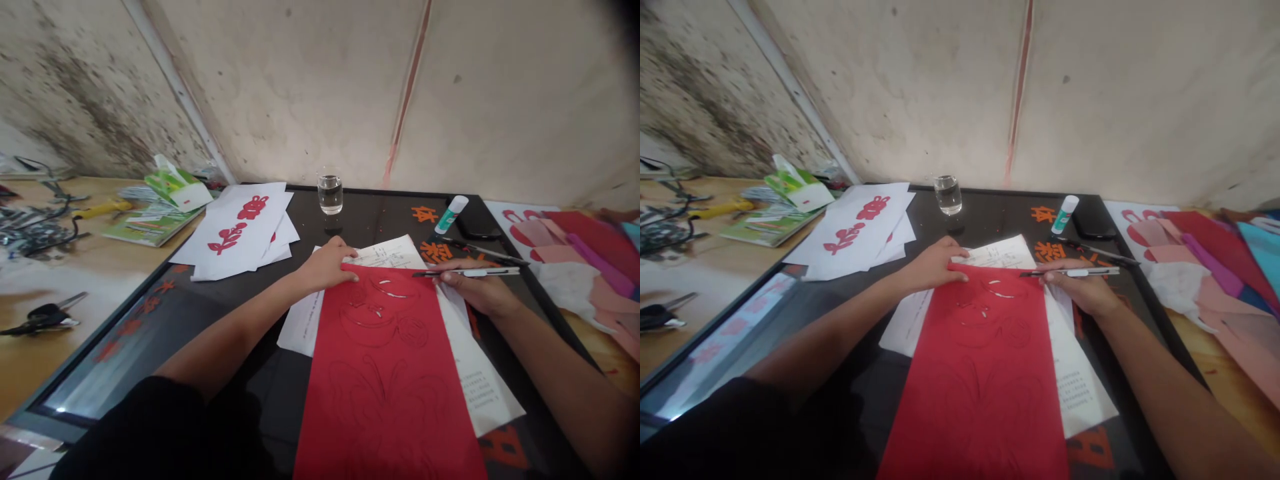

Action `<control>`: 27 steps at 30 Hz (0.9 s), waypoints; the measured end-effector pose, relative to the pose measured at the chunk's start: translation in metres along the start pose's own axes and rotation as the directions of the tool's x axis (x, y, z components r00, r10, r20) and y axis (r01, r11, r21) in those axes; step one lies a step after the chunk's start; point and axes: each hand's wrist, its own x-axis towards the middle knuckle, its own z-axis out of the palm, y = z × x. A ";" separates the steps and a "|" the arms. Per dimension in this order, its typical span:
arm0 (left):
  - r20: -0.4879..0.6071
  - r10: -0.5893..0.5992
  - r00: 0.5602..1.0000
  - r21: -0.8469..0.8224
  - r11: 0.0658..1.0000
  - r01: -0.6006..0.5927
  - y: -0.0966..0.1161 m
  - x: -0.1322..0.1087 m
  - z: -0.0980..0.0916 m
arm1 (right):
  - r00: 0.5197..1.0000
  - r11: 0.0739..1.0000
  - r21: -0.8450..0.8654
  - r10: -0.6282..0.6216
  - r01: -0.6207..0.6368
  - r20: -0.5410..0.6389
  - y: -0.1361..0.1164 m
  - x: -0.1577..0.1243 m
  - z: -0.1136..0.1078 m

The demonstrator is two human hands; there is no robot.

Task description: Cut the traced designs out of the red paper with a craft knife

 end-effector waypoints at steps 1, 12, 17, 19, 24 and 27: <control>-0.011 -0.006 1.000 -0.041 0.999 0.005 -0.001 0.002 -0.001 | 1.000 0.999 0.040 0.016 -0.015 -0.025 0.000 0.000 0.001; -0.134 0.103 0.986 -0.664 0.729 -0.166 -0.006 0.010 -0.022 | 0.949 0.985 -0.004 -0.166 0.171 -0.269 -0.025 -0.009 0.041; -0.059 0.144 0.988 -0.871 0.476 -0.121 -0.006 0.009 -0.010 | 0.931 0.982 0.071 -0.141 0.175 -0.337 -0.008 -0.012 0.057; 0.046 0.176 0.983 -0.922 0.386 -0.026 -0.007 0.006 -0.008 | 0.921 0.984 0.073 -0.124 0.162 -0.369 -0.003 -0.013 0.058; 0.293 0.190 0.937 -0.934 0.265 0.238 -0.011 -0.003 -0.001 | 0.919 0.983 0.102 -0.105 0.155 -0.380 -0.005 -0.014 0.058; 0.364 0.131 0.922 -0.916 0.228 0.330 -0.010 -0.004 0.007 | 0.926 0.984 0.108 -0.092 0.141 -0.367 -0.006 -0.015 0.058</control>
